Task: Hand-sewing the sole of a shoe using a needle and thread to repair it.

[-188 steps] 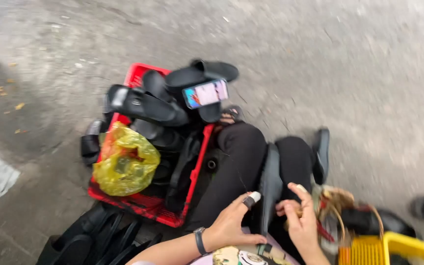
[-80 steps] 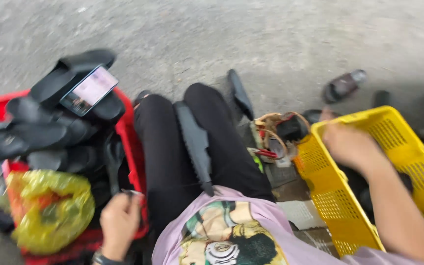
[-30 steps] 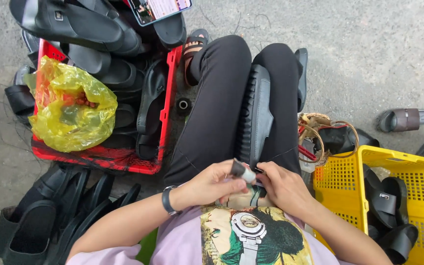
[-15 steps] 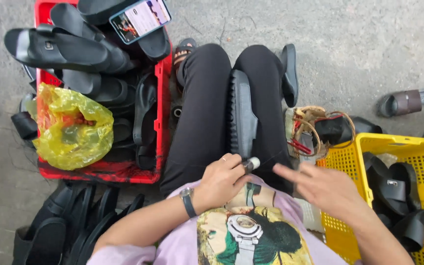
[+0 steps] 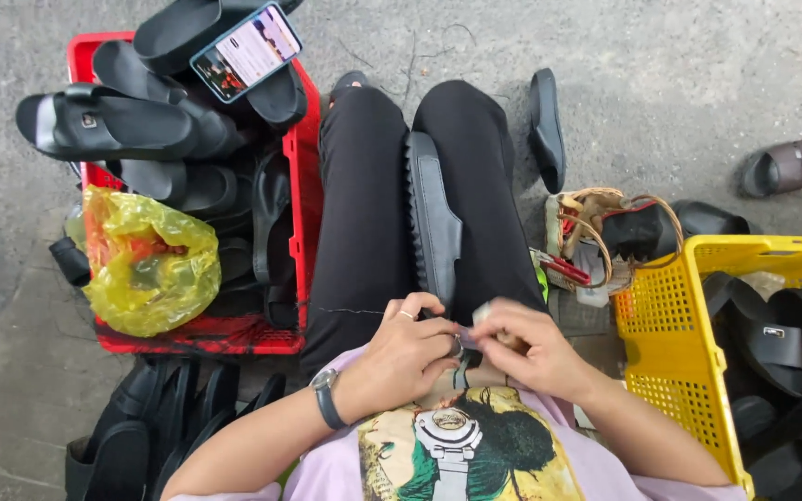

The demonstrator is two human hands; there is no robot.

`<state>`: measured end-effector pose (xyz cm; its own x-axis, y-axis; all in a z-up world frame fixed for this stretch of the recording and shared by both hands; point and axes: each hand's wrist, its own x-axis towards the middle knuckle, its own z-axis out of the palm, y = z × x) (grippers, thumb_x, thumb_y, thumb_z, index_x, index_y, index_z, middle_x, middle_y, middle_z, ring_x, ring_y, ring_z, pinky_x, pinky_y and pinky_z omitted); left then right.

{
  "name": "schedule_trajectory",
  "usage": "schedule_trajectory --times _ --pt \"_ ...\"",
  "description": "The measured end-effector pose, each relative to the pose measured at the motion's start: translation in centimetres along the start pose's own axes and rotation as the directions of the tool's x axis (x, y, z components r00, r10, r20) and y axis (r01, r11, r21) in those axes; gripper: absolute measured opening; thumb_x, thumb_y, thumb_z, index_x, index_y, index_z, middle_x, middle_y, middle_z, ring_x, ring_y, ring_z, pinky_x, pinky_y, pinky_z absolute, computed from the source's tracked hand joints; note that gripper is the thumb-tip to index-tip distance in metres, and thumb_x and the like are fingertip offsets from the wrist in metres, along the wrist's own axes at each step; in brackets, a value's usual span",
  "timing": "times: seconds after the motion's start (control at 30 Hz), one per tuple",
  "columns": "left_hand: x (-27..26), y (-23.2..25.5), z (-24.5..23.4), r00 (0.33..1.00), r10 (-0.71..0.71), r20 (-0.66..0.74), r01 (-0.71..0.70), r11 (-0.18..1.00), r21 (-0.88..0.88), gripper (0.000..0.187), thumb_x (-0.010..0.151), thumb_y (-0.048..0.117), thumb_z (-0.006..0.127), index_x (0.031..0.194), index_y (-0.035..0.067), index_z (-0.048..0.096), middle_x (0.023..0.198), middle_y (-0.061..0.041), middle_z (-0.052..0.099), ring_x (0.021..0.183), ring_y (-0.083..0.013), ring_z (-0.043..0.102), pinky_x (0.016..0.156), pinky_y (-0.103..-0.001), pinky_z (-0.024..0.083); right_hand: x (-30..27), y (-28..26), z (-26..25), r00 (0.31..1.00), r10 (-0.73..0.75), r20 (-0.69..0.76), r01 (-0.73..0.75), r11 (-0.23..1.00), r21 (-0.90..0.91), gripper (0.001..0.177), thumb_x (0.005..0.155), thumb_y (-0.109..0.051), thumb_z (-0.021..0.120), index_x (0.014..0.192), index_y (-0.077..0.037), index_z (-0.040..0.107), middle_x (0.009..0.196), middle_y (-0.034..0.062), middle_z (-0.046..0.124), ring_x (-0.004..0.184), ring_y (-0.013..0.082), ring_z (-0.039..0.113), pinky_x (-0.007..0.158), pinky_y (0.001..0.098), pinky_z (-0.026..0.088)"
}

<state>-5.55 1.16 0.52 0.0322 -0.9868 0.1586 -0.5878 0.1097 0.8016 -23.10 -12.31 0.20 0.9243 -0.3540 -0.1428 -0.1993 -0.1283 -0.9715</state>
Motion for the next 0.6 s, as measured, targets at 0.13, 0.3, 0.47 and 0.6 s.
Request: schedule_trajectory --times 0.13,0.3,0.47,0.6 --pt "0.7 2.7 -2.3 0.995 0.047 -0.087 -0.045 0.999 0.028 0.025 0.084 0.017 0.071 0.068 0.002 0.059 0.078 -0.002 0.060 0.096 -0.0274 0.052 0.085 -0.043 0.034 1.0 -2.8 0.2 0.987 -0.079 0.143 0.079 0.997 0.012 0.035 0.085 -0.008 0.064 0.120 -0.006 0.056 0.101 0.0082 0.058 0.079 0.0151 0.056 0.073 0.0264 0.045" --pt "0.6 1.7 -2.2 0.987 -0.089 -0.133 0.050 0.962 -0.270 0.049 0.077 0.025 0.078 0.096 0.001 0.038 0.117 -0.010 0.047 0.114 -0.0323 0.047 0.100 -0.042 0.041 -4.7 2.5 -4.3 0.995 0.068 -0.079 -0.016 0.850 0.527 0.009 0.082 -0.014 0.068 0.084 -0.007 0.063 0.068 0.0011 0.058 0.057 0.0108 0.050 0.053 0.0276 0.042" --pt "-2.2 -2.0 0.8 0.935 -0.355 -0.026 0.354 0.935 -0.039 0.091 0.076 0.038 0.078 0.140 -0.004 0.027 0.141 -0.022 0.029 0.129 -0.0397 0.039 0.098 -0.044 0.047 -6.2 3.3 -9.7 0.975 0.120 -0.185 0.148 0.269 0.952 0.011 0.088 -0.020 0.063 0.091 -0.011 0.058 0.070 0.0011 0.052 0.055 0.0129 0.045 0.048 0.0319 0.038" --pt "-2.5 -2.1 0.8 0.928 -0.373 0.016 0.346 0.875 0.337 0.058 0.083 0.059 0.063 0.088 0.002 0.056 0.096 -0.013 0.049 0.081 -0.0288 0.053 0.051 -0.038 0.048 -5.1 1.0 -13.0 0.995 0.016 0.094 -0.046 -0.779 0.626 0.015 0.102 -0.021 0.059 0.090 -0.015 0.066 0.078 0.0017 0.062 0.063 0.0144 0.055 0.054 0.0335 0.045"
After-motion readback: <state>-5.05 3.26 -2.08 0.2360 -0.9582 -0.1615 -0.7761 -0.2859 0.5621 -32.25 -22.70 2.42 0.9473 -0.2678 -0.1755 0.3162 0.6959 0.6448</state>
